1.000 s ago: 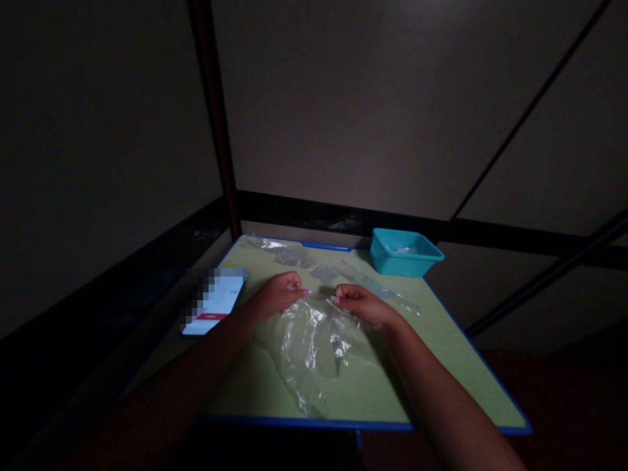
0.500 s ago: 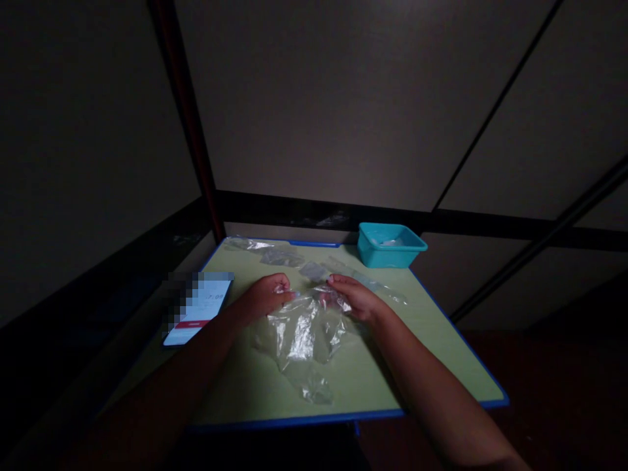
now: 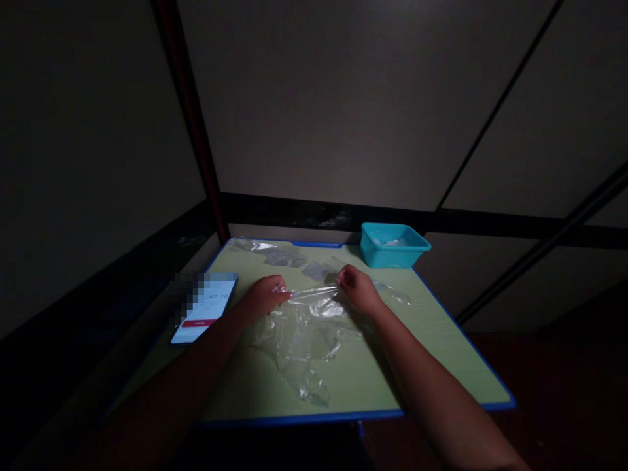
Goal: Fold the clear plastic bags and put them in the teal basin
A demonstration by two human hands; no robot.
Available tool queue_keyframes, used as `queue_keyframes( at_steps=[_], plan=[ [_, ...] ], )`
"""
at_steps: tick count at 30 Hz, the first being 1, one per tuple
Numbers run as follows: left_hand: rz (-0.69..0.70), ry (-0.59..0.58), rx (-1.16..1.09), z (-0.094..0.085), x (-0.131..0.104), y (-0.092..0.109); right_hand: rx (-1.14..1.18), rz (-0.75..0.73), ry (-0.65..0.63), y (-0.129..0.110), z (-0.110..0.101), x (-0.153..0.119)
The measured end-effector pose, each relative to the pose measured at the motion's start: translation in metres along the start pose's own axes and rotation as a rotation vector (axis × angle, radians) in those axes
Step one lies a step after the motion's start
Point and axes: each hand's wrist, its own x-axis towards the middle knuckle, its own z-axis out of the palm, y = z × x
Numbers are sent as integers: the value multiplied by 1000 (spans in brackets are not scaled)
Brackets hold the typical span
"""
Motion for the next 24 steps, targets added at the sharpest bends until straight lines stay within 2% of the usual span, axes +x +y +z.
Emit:
queue_keyframes(
  at_steps=[3,5,7,9,11,13,15,17,20,24],
  plan=[
    [2,49,117,1,-1,-4,-249,-72,163,-5,-3,-2],
    [42,164,295,0,-2,-3,-321,-132,243,-13,-5,-6],
    [142,310,480,0,-3,-1,-349,-205,250,-25,-4,-12],
    [269,366,574,0,-4,2,-360,-266,172,-39,0,-22],
    [381,245,591,0,-6,3,-363,-312,1,-51,6,-34],
    [440,33,594,2,-8,1,-391,-347,-260,-56,12,-45],
    [446,-165,613,3,-10,-2,-469,-299,-507,-56,17,-52],
    [395,-321,638,5,-13,-5,-530,-225,-711,-52,18,-53],
    [308,-488,685,7,-18,-4,-563,-158,-847,-47,15,-47],
    [270,-536,768,10,-27,2,-551,-117,-875,-45,9,-38]
  ],
)
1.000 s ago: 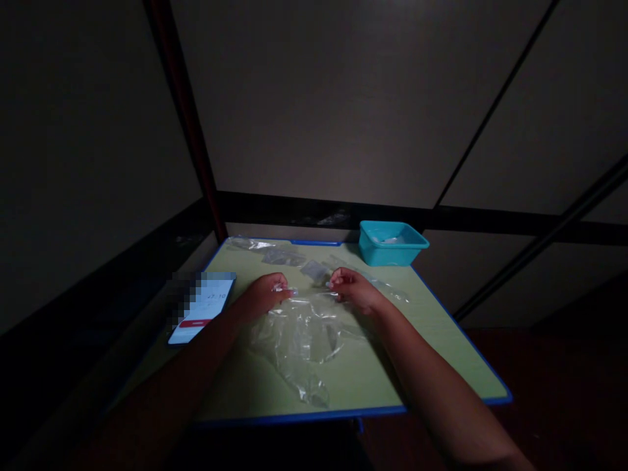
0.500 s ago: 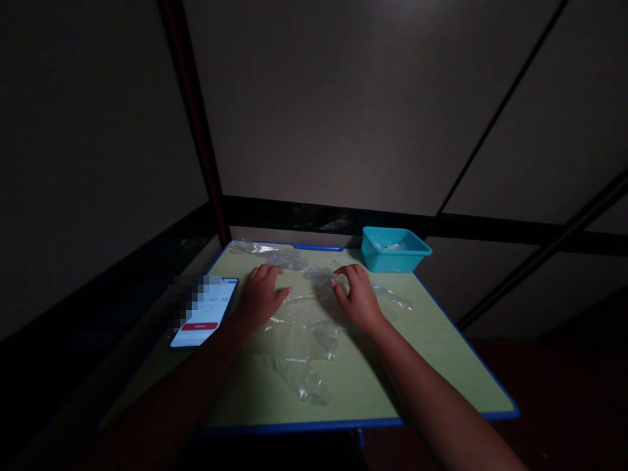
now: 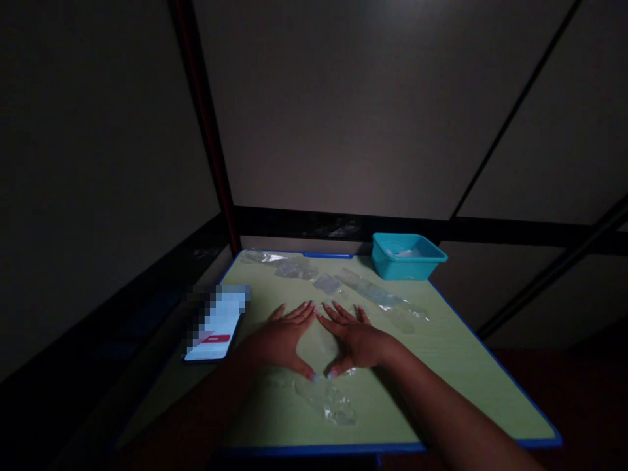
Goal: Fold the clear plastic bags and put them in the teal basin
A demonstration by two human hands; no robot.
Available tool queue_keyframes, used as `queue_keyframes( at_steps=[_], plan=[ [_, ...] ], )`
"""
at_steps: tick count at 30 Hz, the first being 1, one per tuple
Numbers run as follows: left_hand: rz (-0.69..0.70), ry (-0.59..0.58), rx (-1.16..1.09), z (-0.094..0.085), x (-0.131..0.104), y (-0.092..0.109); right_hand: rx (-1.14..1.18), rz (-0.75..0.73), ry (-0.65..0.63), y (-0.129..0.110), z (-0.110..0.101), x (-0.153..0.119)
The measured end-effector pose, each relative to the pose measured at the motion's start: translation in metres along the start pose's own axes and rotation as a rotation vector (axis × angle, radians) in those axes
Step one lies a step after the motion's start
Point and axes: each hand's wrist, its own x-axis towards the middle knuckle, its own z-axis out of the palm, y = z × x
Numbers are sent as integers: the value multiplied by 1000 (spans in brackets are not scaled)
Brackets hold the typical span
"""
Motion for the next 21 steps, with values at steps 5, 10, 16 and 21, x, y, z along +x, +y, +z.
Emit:
queue_keyframes(
  at_steps=[5,10,16,21],
  plan=[
    [-108,45,39,2,-1,-1,67,4,237,0,-4,-3],
    [-218,484,6,-7,10,-8,45,-39,588,-11,0,-5],
    [-264,720,-144,-22,7,-4,129,-292,507,-25,1,-12],
    [-78,265,-179,-11,4,-5,170,-453,265,-34,8,-15]
  ],
)
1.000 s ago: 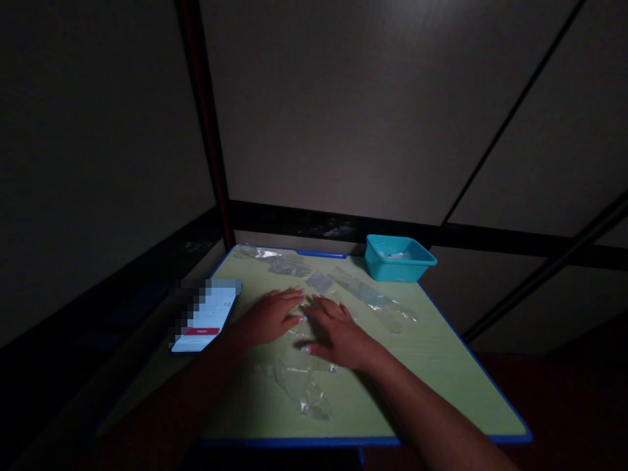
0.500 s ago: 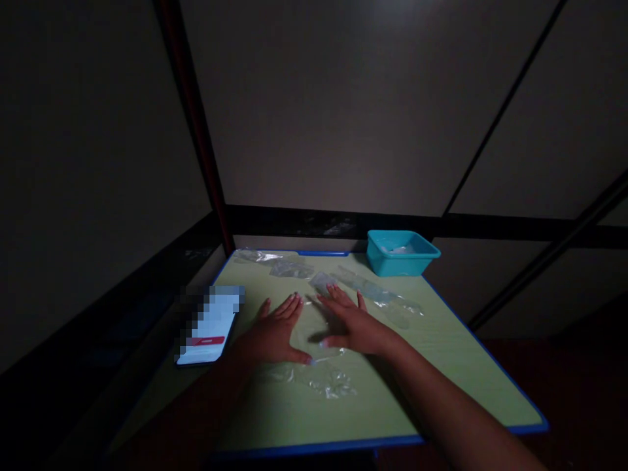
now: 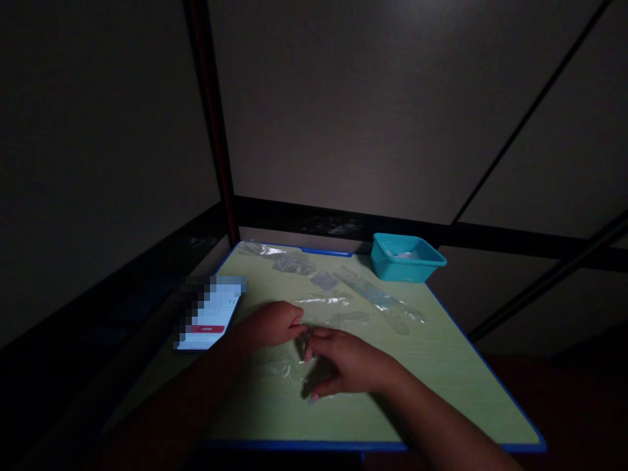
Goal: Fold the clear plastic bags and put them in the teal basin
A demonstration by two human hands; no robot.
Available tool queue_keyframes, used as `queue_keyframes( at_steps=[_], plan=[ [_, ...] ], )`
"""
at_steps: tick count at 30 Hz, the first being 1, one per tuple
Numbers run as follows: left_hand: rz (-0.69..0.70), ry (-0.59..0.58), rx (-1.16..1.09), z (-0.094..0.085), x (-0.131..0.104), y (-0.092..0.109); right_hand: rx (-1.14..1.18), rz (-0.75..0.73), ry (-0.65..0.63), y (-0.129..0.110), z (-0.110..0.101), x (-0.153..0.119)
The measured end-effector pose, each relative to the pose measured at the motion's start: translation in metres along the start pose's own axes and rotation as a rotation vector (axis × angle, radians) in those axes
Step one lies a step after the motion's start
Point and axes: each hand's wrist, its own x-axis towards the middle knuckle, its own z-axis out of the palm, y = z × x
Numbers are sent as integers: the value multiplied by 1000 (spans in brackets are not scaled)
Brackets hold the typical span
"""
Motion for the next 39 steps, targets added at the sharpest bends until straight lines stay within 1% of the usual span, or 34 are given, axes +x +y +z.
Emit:
queue_keyframes(
  at_steps=[1,4,11,14,16,17,18,20,22,23,24,26,28,30,32,34,37,39],
  plan=[
    [5,-18,4,2,0,-1,5,-9,-31,0,2,0],
    [6,-21,-4,6,0,-3,6,-17,-123,0,3,-2],
    [4,-6,-7,6,0,-3,35,79,-257,1,-8,-11],
    [-23,-43,-37,4,-1,-3,113,140,-357,4,-11,-13],
    [-33,-78,-50,2,-1,-4,203,140,-433,6,-13,-14],
    [-31,-92,-46,2,-1,-4,237,135,-435,7,-15,-14],
    [-23,-102,-32,1,-1,-4,254,137,-401,7,-16,-13],
    [-5,-106,15,0,-2,-1,217,183,-244,8,-18,-12],
    [3,-105,70,-2,-4,3,94,267,-74,10,-18,-9],
    [3,-107,95,-2,-5,5,25,305,-23,11,-18,-7],
    [1,-110,120,-3,-5,7,-35,340,2,11,-18,-6],
    [-1,-111,158,-3,-7,10,-106,400,-9,13,-17,-4],
    [7,-112,174,-2,-8,10,-114,435,-47,15,-17,-4],
    [22,-132,174,-1,-9,9,-81,427,-93,18,-19,-6],
    [30,-150,158,-1,-9,8,-13,400,-107,21,-22,-8],
    [23,-117,128,-2,-9,9,42,392,-55,24,-25,-8],
    [21,-5,99,-3,-7,11,27,385,83,30,-24,-7],
    [32,38,97,-2,-5,12,1,385,113,33,-22,-6]
  ],
)
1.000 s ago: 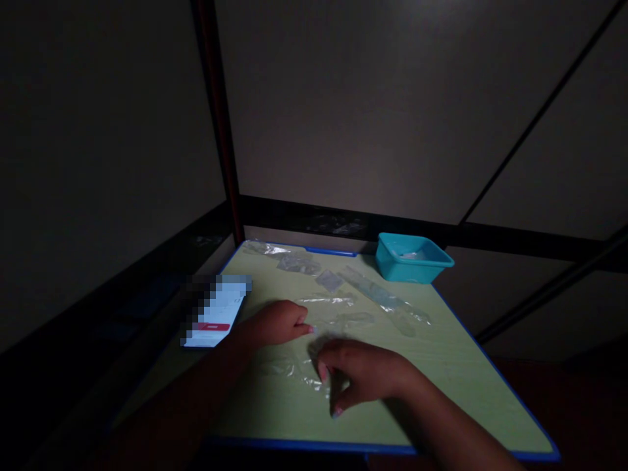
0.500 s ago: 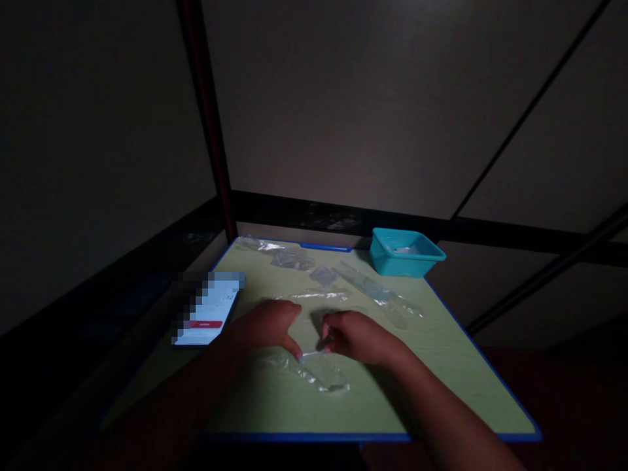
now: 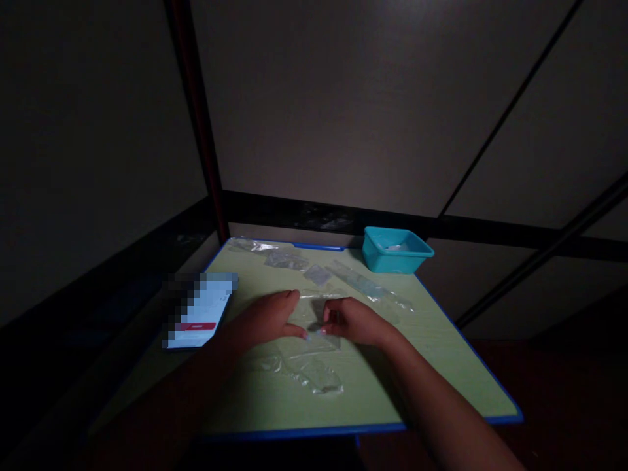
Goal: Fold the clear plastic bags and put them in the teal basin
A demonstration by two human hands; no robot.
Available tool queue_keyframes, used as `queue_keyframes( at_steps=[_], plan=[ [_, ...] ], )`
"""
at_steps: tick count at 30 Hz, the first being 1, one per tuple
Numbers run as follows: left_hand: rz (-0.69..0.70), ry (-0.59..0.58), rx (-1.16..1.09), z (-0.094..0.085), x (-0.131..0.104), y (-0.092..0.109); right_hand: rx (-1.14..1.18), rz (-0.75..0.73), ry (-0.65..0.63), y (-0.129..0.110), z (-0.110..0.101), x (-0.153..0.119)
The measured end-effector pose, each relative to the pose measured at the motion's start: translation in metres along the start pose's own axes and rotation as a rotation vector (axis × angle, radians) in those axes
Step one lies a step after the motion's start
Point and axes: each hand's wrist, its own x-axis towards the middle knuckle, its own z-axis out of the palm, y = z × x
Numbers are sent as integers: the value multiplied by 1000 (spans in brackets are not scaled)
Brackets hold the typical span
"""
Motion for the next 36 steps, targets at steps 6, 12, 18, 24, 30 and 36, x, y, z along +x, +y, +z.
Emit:
queue_keyframes(
  at_steps=[6,12,18,24,30,36],
  plan=[
    [0,-71,51,9,4,-3,248,74,-274,8,1,1],
    [23,-82,-13,8,5,-4,-5,76,320,25,-2,18],
    [-42,105,-8,7,10,-5,-298,295,482,42,8,40],
    [-247,241,79,9,18,-21,-323,353,411,46,16,45],
    [-178,276,-87,11,20,-21,-222,314,398,43,15,44],
    [63,185,-254,13,16,-14,-184,289,467,40,16,45]
  ],
)
